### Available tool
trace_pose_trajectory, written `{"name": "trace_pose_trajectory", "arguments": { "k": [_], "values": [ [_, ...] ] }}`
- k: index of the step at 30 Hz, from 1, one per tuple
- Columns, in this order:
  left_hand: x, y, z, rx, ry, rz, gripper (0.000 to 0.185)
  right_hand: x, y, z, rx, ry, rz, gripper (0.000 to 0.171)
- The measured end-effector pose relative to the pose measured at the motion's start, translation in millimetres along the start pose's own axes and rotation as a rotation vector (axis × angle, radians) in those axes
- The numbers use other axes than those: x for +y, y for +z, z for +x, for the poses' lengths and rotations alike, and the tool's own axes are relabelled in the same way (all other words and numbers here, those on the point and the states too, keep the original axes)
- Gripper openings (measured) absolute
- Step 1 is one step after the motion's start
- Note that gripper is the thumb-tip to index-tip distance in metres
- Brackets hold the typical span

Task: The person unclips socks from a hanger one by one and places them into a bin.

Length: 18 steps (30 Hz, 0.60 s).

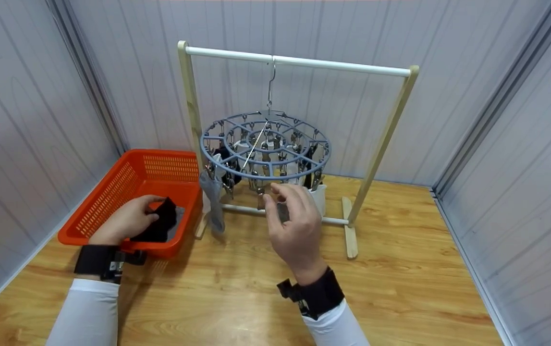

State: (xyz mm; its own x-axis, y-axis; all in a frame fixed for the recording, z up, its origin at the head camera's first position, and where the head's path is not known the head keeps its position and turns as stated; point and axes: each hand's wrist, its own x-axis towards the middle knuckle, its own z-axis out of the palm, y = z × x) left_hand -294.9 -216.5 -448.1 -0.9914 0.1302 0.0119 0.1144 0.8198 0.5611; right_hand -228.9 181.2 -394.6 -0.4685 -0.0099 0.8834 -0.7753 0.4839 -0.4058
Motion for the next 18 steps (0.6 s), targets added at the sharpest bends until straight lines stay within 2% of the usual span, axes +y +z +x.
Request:
{"name": "trace_pose_trajectory", "arguments": {
  "k": [10, 14, 18],
  "values": [
    [1.1, -0.6, -2.1, -0.021, -0.074, 0.057, 0.059, 8.1, -2.9, 6.1, 0.169, -0.136, -0.115, 0.025],
    [2.8, -1.5, -3.3, -0.021, -0.11, 0.089, 0.059, 13.3, -2.9, 7.7, 0.207, -0.127, -0.148, 0.027],
    [4.2, -2.2, -4.4, -0.025, -0.125, 0.099, 0.057, 18.0, -4.4, 7.2, 0.184, -0.094, -0.205, 0.034]
  ]
}}
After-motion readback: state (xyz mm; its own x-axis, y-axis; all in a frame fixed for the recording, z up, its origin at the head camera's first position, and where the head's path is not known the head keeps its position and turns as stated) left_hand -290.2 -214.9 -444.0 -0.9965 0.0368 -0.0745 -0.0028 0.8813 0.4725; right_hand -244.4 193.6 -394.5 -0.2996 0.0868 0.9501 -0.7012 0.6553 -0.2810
